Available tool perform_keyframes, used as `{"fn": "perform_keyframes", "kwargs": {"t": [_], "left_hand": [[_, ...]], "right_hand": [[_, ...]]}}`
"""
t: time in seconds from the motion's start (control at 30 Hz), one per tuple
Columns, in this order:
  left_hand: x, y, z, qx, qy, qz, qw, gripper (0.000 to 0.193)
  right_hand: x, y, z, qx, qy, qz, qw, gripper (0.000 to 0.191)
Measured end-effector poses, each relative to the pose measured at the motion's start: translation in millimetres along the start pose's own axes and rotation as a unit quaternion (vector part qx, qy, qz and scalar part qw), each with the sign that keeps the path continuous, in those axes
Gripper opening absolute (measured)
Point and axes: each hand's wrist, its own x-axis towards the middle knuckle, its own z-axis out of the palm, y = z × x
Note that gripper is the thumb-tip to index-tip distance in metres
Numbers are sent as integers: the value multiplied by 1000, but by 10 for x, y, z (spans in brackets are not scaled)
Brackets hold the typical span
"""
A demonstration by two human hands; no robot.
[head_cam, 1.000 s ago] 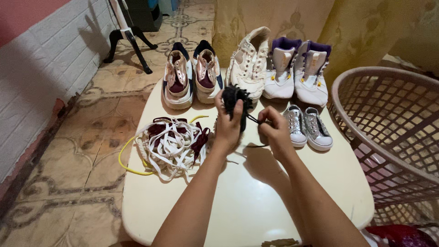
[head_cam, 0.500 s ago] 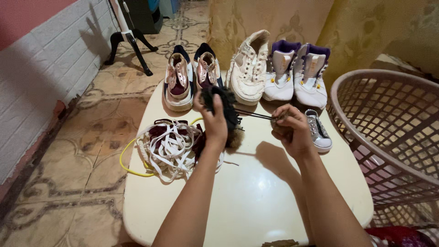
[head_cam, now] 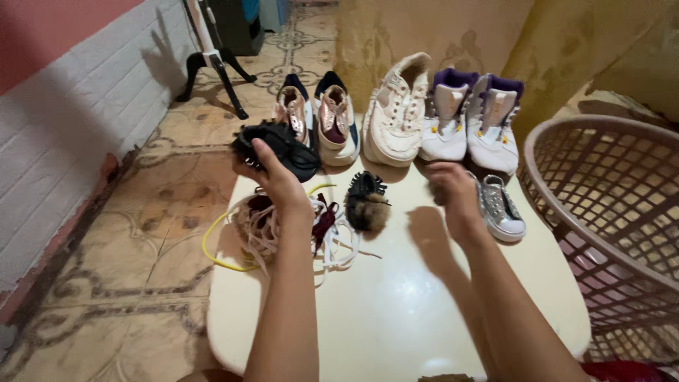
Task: The person sits on the floor at a small table with several pairs of shoes and loose laces. They pull the laces out of a pair of small silver sneakers, then thread the laces back through the eyelets and tie them, handling the shoes one at a time.
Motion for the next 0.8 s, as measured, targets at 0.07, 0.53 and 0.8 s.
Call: {"fn": "perform_keyframes", "kwargs": {"t": [0.07,0.53,0.8], "left_hand": [[73,21,-36,13,-33,-38,999,98],[87,263,-107,5,-157,-114,981,56],[-307,115,153,19,-292,-29,956,63]], "right_hand": [[37,97,312,-61,-73,-10,995,29],[-178,3,1744,-277,-93,-275,916,18],[-224,-321,1491,-381,-163,-364,834,30]]}}
